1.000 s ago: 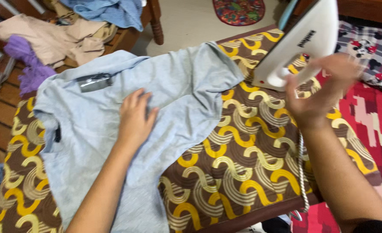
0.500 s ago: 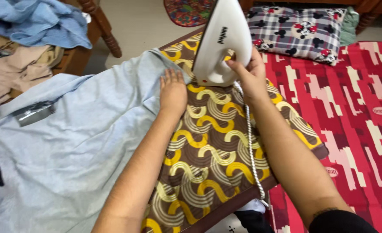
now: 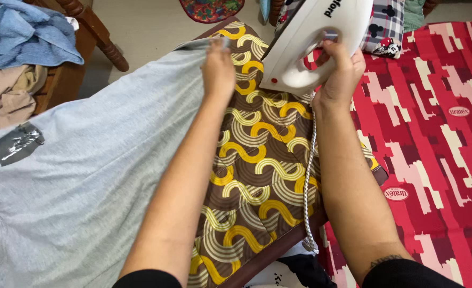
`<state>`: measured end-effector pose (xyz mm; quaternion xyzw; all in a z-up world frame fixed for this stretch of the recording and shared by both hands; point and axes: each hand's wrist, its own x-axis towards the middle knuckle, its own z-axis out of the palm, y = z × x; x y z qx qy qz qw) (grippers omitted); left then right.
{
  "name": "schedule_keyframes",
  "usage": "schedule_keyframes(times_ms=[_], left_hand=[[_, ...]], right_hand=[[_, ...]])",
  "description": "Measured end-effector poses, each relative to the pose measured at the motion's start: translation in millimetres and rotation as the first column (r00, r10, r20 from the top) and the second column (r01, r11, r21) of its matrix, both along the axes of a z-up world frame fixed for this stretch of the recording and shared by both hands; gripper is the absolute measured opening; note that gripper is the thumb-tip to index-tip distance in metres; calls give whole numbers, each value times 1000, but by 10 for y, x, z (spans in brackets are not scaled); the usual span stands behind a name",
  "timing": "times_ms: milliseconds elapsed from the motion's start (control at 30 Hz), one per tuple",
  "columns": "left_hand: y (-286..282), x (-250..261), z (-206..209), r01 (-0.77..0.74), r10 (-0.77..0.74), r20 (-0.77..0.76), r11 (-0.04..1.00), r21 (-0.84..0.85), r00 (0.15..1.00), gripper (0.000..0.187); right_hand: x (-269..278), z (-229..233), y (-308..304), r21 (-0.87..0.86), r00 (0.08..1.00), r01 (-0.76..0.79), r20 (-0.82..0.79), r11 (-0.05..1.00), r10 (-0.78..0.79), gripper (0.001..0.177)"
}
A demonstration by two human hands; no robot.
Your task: The person irons a beige t-shirt on a patterned ironing board, then switches to a gray t-shirt and continues ironing. The person uses a white electric iron and smooths the fabric with their hands between passes.
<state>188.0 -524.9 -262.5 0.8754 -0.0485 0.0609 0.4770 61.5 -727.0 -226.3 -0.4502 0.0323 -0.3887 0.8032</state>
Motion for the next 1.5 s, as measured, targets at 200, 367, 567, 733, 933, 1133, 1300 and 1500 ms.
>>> schedule_keyframes(times_ms=[200, 367, 567, 733, 933, 1133, 1300, 1500], left_hand=[[-105, -36, -385, 179, -238, 122, 913, 368, 964, 56], [513, 57, -269, 305, -317, 334, 948, 91, 888, 37], [2110, 33, -134, 67, -156, 237, 936, 346, 959, 40], [3705, -491, -53, -316, 107, 352, 723, 614, 930, 38], [4203, -1945, 189, -307, 118, 328, 726, 616, 937, 28], [2849, -2504, 194, 108, -260, 234, 851, 514, 937, 56], [2147, -2290, 339, 311, -530, 213, 728, 611, 821, 75], [1712, -1928, 292, -12, -538, 301, 475, 880, 788, 57]], right_hand=[[25, -24, 123, -70, 998, -30, -56, 997, 26, 14], [36, -104, 271, -208, 995, -94, -64, 974, 82, 21], [75, -180, 245, -139, 996, -86, -43, 986, 81, 17], [111, -232, 198, -126, 993, -102, -80, 987, 92, 16], [149, -261, 91, -160, 996, -76, -47, 984, 69, 17], [103, -234, -93, -155, 1000, 10, 16, 988, -8, 17], [42, -202, -350, -167, 993, 75, 101, 983, -58, 14], [66, -232, -506, -163, 980, 189, 98, 969, -174, 16]])
